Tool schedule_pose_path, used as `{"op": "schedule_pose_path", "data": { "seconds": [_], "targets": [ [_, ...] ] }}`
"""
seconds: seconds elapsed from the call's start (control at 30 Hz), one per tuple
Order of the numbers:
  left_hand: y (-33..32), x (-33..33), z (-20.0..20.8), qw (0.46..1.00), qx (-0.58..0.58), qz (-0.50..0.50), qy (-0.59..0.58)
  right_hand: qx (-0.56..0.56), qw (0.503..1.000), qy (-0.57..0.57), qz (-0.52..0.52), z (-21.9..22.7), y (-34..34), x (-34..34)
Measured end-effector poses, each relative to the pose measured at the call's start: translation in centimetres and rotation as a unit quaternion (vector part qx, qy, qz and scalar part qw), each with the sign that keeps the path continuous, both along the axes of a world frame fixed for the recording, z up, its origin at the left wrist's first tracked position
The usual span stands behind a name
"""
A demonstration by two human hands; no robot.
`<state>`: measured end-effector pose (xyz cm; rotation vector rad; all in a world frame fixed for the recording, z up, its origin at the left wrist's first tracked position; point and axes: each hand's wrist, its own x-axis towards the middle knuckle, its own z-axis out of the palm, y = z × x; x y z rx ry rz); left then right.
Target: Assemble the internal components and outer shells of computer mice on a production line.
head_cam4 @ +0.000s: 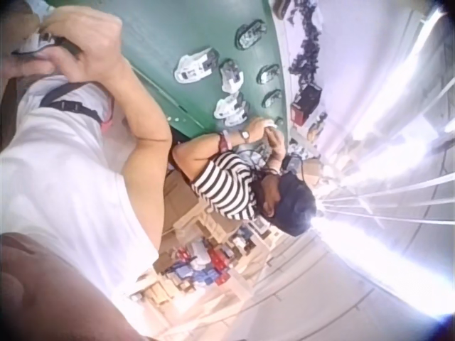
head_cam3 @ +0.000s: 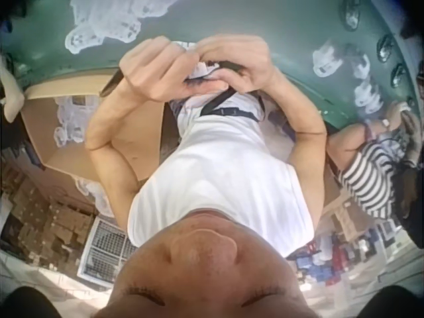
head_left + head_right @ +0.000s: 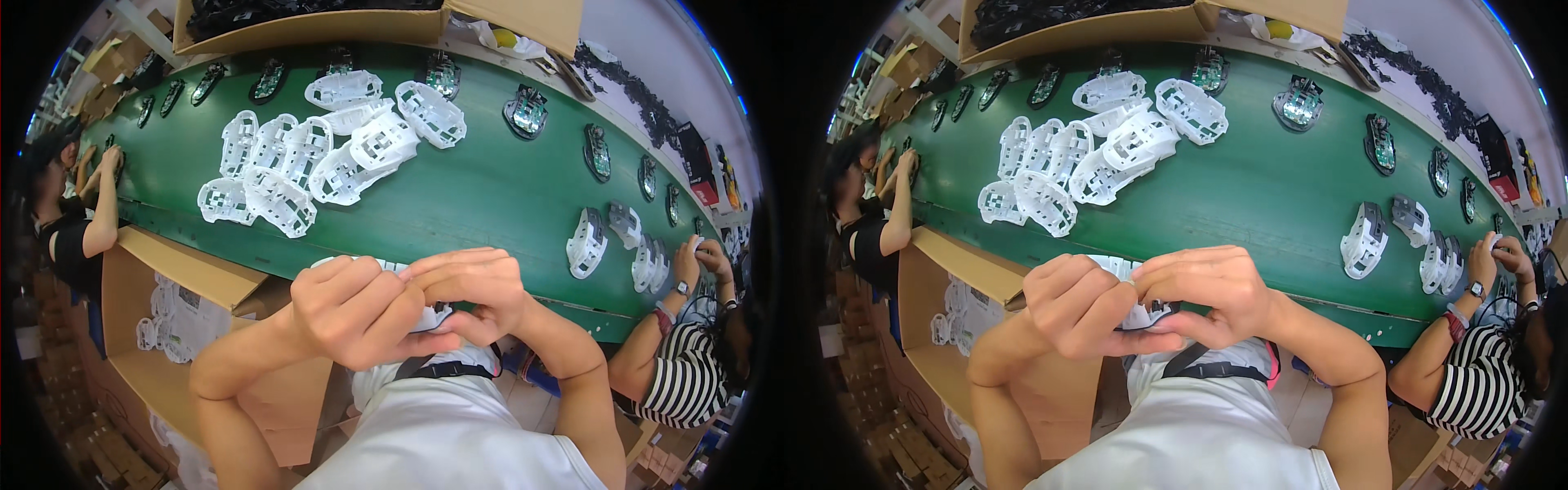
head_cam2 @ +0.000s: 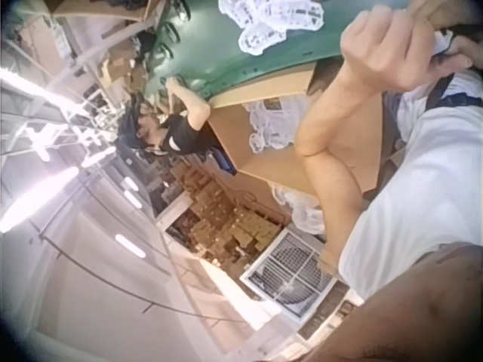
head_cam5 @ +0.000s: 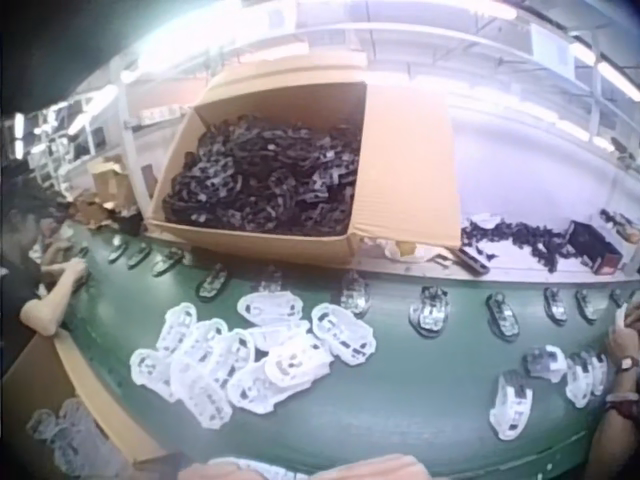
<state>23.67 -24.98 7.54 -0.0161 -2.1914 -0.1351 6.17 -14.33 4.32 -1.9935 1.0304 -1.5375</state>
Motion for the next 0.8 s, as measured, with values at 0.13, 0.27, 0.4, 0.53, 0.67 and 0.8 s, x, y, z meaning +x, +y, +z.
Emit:
{"op": "schedule_pose_path", "data": {
  "seconds": [0.13, 0.27, 0.4, 0.53, 0.67, 0.8],
  "targets": [
    [0.3, 0.2, 0.2, 1.000, -0.001, 0.018, 0.008, 0.032, 0.999, -0.014, -0.010, 0.3, 0.2, 0.2],
    [-0.5, -0.1, -0.7, 0.998, 0.061, -0.021, -0.005, 0.047, 0.999, -0.012, -0.003, 0.7, -0.2, -0.4],
    [-1.8, -0.5, -1.6, 0.982, 0.139, -0.124, -0.023, 0.047, 0.998, -0.019, -0.021, 1.4, -0.7, -0.8],
    [-3.0, 0.2, -4.2, 0.949, 0.218, -0.229, -0.015, 0.050, 0.999, -0.009, -0.008, 0.6, -1.1, -1.5],
    [-3.6, 0.0, -3.2, 0.952, 0.223, -0.205, -0.042, -0.006, 0.994, 0.054, -0.095, 0.9, -1.0, -1.1],
    [-4.6, 0.1, -2.2, 0.978, 0.126, -0.153, -0.060, -0.053, 0.983, 0.095, -0.147, 1.6, -1.4, -1.6]
  ]
}}
